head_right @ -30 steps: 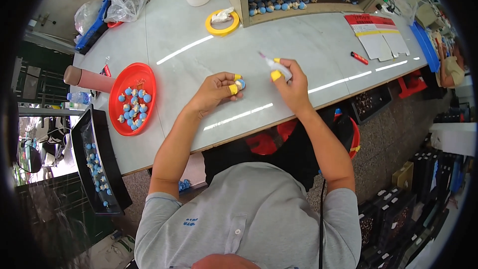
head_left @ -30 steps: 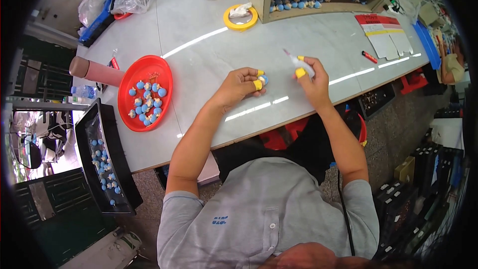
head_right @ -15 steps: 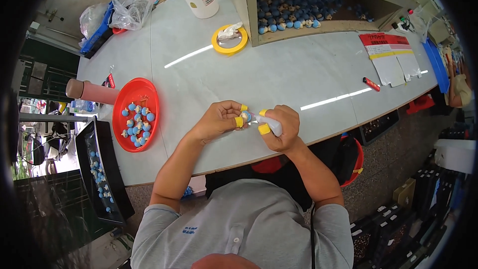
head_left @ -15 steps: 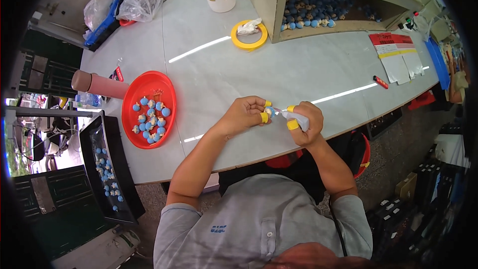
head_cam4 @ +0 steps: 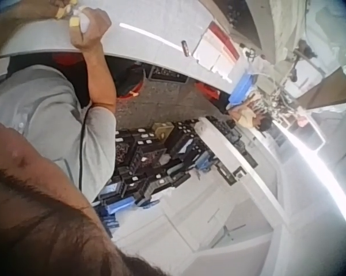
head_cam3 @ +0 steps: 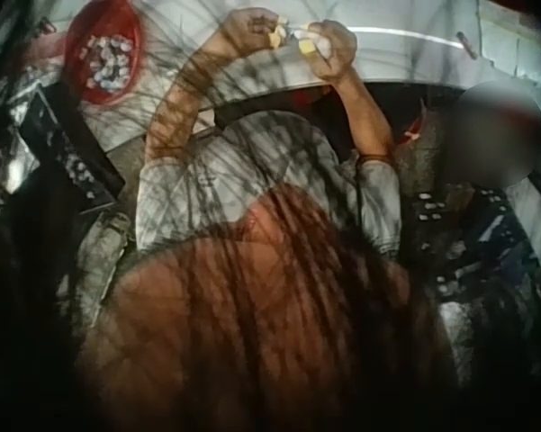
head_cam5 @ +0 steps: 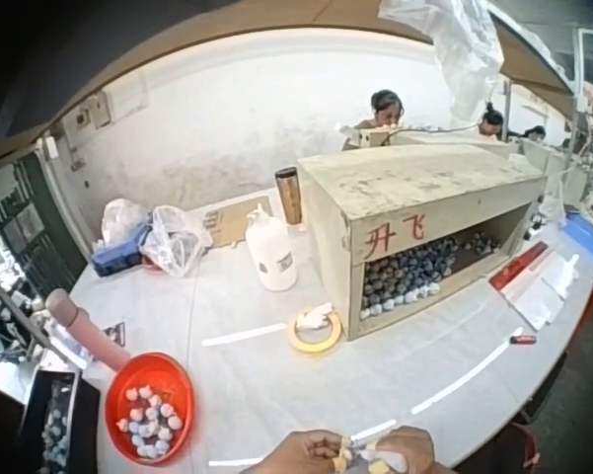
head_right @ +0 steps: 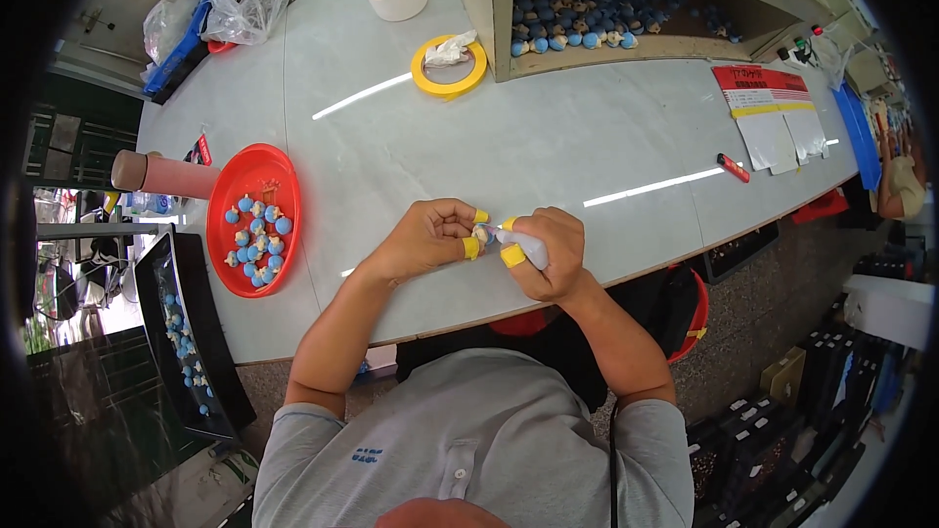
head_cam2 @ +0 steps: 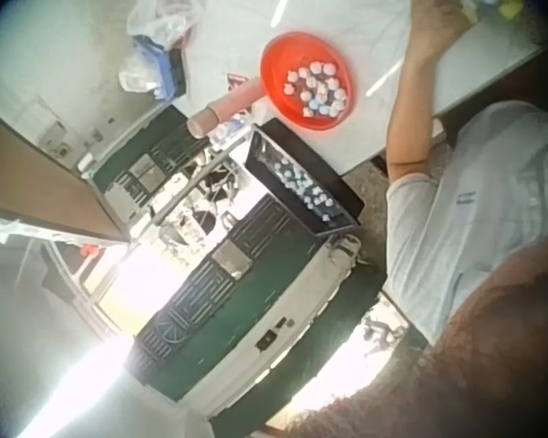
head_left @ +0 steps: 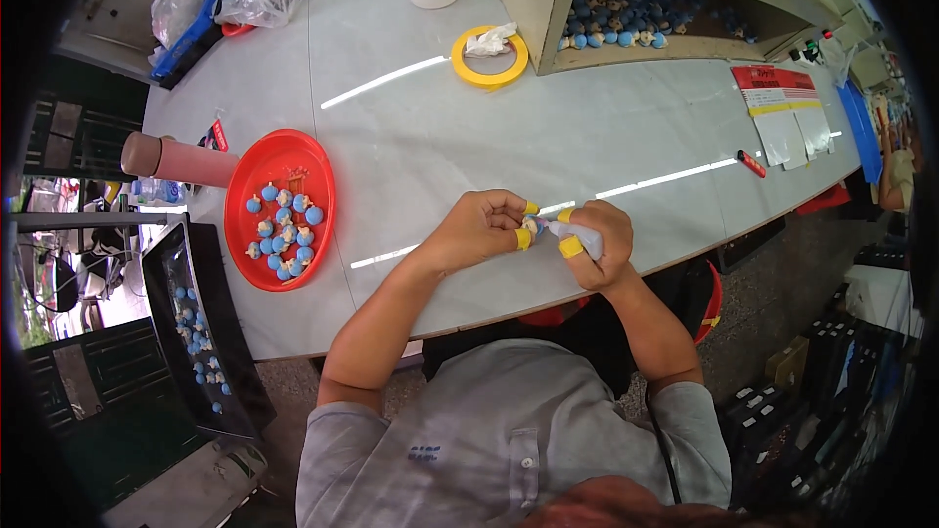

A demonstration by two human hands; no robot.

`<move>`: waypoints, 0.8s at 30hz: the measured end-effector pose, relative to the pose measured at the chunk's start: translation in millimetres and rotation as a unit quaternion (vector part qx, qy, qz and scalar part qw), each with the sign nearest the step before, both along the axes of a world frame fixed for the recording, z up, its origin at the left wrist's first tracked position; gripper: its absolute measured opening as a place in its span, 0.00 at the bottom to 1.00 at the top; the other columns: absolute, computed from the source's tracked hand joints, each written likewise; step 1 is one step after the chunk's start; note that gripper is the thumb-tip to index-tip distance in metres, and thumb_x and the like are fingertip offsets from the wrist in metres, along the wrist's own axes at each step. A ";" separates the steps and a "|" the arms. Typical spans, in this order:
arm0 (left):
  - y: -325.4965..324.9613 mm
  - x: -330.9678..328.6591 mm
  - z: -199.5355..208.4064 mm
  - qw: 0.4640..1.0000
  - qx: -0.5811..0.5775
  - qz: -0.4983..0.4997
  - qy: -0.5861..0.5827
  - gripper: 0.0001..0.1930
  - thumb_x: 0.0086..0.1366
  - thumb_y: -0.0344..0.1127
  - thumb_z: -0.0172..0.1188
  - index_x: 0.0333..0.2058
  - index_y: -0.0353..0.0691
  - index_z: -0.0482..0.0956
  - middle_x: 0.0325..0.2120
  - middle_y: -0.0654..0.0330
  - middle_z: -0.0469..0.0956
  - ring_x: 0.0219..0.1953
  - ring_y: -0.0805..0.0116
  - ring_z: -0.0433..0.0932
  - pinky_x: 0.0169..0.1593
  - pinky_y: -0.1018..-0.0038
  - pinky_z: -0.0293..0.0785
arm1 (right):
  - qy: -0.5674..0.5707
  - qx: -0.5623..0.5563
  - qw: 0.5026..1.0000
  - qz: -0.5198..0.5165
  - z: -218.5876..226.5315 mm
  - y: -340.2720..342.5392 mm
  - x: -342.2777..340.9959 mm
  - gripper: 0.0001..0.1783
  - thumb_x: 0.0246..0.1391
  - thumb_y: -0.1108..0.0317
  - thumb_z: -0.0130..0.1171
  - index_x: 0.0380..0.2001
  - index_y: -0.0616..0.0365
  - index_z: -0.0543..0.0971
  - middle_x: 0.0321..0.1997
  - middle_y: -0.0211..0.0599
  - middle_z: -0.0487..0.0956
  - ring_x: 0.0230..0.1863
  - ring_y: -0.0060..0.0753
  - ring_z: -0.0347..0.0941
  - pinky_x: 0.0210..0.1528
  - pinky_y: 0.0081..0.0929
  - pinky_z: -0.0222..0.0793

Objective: The person assembles figurines by taking components from a storage box, applying adhesive to the pieces using a glue bottle, and pressing the parts together by hand.

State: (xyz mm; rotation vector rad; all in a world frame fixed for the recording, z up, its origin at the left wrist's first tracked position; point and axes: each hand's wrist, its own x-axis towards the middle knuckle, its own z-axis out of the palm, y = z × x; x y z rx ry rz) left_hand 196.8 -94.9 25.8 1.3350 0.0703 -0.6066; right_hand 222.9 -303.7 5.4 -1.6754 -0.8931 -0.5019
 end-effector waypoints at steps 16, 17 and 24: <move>0.9 -1.2 1.7 0.999 -0.010 0.021 0.026 0.14 0.57 0.22 0.61 0.43 0.28 0.74 0.34 0.57 0.79 0.36 0.76 0.78 0.39 0.81 0.75 | -0.043 -0.018 0.998 -0.030 3.4 0.5 -2.6 0.09 0.38 0.73 0.60 0.27 0.63 0.75 0.19 0.37 0.75 0.13 0.33 0.64 0.18 0.28 0.57; 1.0 -1.0 0.4 0.999 -0.010 0.020 0.026 0.14 0.57 0.22 0.61 0.43 0.28 0.74 0.34 0.57 0.79 0.36 0.76 0.78 0.39 0.81 0.75 | -0.047 -0.023 0.998 -0.032 3.6 0.0 -3.1 0.09 0.38 0.73 0.60 0.27 0.63 0.75 0.19 0.37 0.75 0.13 0.33 0.64 0.18 0.27 0.57; 2.5 -0.8 -3.1 0.999 -0.026 0.022 0.017 0.14 0.58 0.20 0.59 0.44 0.29 0.71 0.34 0.56 0.79 0.36 0.74 0.79 0.37 0.79 0.76 | -0.056 -0.034 0.997 -0.038 5.9 0.4 -4.9 0.08 0.37 0.72 0.60 0.25 0.61 0.74 0.19 0.33 0.75 0.13 0.31 0.63 0.17 0.27 0.55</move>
